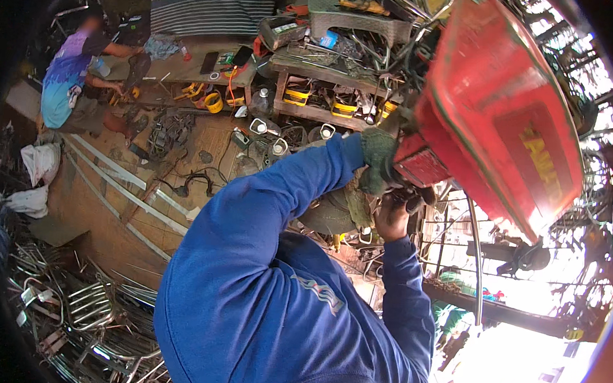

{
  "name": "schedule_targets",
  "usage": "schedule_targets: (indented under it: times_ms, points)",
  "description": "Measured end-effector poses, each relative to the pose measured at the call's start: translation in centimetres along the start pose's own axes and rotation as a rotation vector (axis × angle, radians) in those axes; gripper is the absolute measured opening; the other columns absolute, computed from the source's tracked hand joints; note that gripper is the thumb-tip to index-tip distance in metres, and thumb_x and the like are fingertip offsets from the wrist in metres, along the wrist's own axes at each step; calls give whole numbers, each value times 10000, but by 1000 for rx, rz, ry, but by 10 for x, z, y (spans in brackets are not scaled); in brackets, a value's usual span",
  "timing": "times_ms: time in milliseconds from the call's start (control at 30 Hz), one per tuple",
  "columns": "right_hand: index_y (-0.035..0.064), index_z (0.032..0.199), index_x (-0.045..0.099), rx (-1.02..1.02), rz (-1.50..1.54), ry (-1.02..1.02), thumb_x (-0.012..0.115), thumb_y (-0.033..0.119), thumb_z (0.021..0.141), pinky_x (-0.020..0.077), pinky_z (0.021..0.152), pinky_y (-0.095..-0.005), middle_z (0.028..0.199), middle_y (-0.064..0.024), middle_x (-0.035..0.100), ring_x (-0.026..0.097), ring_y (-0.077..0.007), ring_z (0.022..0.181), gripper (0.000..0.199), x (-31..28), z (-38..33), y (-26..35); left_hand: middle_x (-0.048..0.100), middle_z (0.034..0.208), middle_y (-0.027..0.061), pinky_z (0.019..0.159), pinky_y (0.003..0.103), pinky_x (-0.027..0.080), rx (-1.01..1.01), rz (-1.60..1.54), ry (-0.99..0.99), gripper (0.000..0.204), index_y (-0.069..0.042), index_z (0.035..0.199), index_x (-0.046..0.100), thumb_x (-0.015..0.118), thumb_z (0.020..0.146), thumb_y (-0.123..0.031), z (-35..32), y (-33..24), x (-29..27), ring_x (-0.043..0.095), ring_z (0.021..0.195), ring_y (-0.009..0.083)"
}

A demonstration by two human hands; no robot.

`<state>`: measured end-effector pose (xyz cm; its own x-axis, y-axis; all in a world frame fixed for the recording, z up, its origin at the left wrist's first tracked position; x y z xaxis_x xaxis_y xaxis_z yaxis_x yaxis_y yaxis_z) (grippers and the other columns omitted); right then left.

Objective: The person operates a red Amato drill press to drill holes in a metal plate. They position the plate under the drill, engage the machine, and repeatedly drill holes while adjusting the workpiece between passes.

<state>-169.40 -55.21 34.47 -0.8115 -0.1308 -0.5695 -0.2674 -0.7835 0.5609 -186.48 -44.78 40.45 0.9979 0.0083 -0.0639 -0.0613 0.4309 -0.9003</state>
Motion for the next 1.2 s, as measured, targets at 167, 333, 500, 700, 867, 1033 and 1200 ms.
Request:
schedule_targets:
  times_ms: [167, 333, 500, 700, 867, 1033, 1200]
  points:
    - [53, 1602, 139, 52, 141, -125, 459, -15, 1006, 421, 1086, -439, 1443, -207, 486, 539, -303, 1260, 679, 8, -9, -22, 732, 1043, 83, 846, 398, 558, -5, -49, 8, 412, -65, 1208, 680, 795, 843, -217, 8, 0, -2, 668, 902, 218]
    - [-22, 1588, 85, -5, 27, -103, 438, 18, 1000, 393, 1104, -453, 1446, -237, 475, 533, -349, 1282, 686, 12, -14, -28, 724, 1067, 83, 855, 392, 560, -14, -48, 30, 417, -61, 1226, 671, 786, 849, -198, -3, -3, 0, 665, 921, 215]
    - [-16, 1580, 74, -24, 25, -76, 444, -7, 987, 421, 1074, -460, 1445, -251, 459, 529, -356, 1273, 699, 10, -13, -41, 717, 1092, 83, 864, 386, 561, -25, -33, 50, 422, -57, 1243, 661, 777, 856, -179, -18, -9, 2, 663, 941, 211]
    - [-21, 1468, 281, 55, 15, 10, 455, 74, 1037, 391, 1108, -440, 1425, -239, 484, 509, -360, 1308, 475, 15, -9, -45, 709, 1122, 82, 875, 379, 563, -45, -20, 76, 429, -52, 1264, 649, 767, 864, -156, -26, -10, 5, 660, 964, 207]
    - [-29, 1279, 455, 11, 28, -44, 466, -23, 960, 460, 968, -478, 1178, -282, 617, 605, -474, 1089, 319, 4, 17, -6, 702, 1147, 82, 884, 373, 565, -52, -25, 75, 436, -48, 1281, 640, 758, 871, -138, -37, -8, 4, 657, 983, 204]
    - [-2, 1340, 535, 126, -126, 318, 576, -7, 920, 494, 957, -469, 1258, -225, 610, 619, -384, 1131, 421, -21, 51, 29, 695, 1172, 82, 893, 367, 566, -49, -28, 84, 444, -44, 1298, 630, 749, 877, -119, -51, -14, 4, 654, 1002, 200]
    - [27, 1402, 519, 517, 123, 395, 629, 148, 986, 554, 914, -475, 1325, -178, 611, 637, -281, 1154, 447, -40, 48, -3, 688, 1196, 82, 902, 361, 568, -77, -64, 148, 452, -40, 1316, 620, 740, 884, -100, -70, -23, 5, 652, 1021, 196]
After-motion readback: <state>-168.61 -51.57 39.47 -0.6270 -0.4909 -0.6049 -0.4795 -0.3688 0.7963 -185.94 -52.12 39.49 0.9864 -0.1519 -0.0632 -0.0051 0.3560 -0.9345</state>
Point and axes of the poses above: each hand's wrist, its own z-axis towards the middle knuckle, its own x-axis out of the palm, y = z × x, the point moved 7 cm from there along z, towards the middle knuckle
